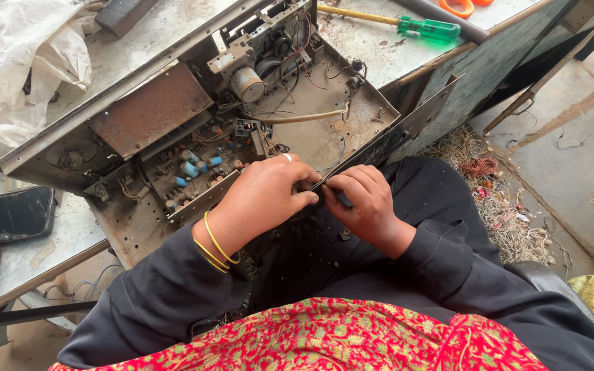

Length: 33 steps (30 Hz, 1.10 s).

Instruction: The person sits on the floor and works on a disassembled electronic device, using a screwdriver to manipulate internal components and wires. They remove a metal panel and continue adjusting parts inside the chassis.

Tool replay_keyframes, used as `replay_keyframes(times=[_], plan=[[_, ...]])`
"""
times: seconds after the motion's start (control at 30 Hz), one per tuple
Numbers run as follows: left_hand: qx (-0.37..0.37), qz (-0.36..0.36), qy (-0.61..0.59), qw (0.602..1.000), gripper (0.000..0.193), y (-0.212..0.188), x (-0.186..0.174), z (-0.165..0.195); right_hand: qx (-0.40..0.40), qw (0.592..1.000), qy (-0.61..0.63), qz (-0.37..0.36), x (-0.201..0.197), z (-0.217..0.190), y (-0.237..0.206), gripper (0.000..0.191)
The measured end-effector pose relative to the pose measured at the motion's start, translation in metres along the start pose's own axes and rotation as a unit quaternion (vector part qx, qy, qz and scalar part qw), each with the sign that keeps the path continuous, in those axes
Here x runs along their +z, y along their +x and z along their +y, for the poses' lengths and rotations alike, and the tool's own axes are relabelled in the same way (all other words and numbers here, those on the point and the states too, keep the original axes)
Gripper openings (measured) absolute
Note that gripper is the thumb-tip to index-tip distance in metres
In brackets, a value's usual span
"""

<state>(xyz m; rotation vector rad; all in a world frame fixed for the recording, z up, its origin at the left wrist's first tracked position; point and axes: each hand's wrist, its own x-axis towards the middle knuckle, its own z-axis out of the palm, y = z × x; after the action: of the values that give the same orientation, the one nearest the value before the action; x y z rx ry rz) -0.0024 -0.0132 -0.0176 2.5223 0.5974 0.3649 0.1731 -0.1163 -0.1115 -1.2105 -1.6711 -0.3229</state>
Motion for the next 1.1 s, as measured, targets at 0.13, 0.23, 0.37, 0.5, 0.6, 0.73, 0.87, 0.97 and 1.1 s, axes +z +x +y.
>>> replay_keyframes(times=[0.13, 0.23, 0.37, 0.5, 0.6, 0.73, 0.87, 0.97, 1.1], plan=[[-0.009, -0.008, -0.003, 1.000, 0.030, 0.000, 0.000, -0.001, -0.012, 1.000, -0.006, -0.003, 0.000, 0.001, -0.001, 0.027], [-0.020, -0.013, -0.005, 1.000, 0.029, 0.001, 0.001, 0.000, -0.028, 1.000, -0.009, -0.011, -0.001, 0.004, 0.000, 0.028], [-0.033, -0.018, 0.001, 0.999, 0.028, 0.002, 0.001, 0.000, -0.066, 0.997, -0.022, -0.025, -0.004, 0.007, 0.002, 0.030], [-0.030, -0.023, 0.000, 0.999, 0.028, 0.002, 0.000, 0.000, -0.080, 0.996, -0.022, -0.035, -0.006, 0.008, 0.001, 0.030], [-0.022, -0.018, -0.002, 1.000, 0.028, 0.002, 0.000, 0.000, -0.030, 0.999, -0.007, -0.016, -0.007, 0.005, -0.002, 0.024], [-0.025, -0.019, -0.007, 0.999, 0.028, 0.002, 0.001, -0.001, 0.036, 0.999, -0.002, -0.038, -0.008, 0.004, -0.002, 0.020], [-0.012, -0.015, -0.004, 1.000, 0.027, 0.002, 0.001, -0.002, 0.022, 0.999, -0.013, -0.026, -0.006, 0.002, 0.001, 0.018], [0.010, -0.011, 0.012, 1.000, 0.027, 0.001, 0.000, -0.002, 0.008, 0.999, -0.025, -0.026, -0.006, 0.000, 0.004, 0.018], [0.017, -0.014, 0.009, 1.000, 0.028, 0.000, -0.002, -0.002, -0.008, 0.999, -0.034, -0.025, -0.007, -0.004, 0.006, 0.020]])
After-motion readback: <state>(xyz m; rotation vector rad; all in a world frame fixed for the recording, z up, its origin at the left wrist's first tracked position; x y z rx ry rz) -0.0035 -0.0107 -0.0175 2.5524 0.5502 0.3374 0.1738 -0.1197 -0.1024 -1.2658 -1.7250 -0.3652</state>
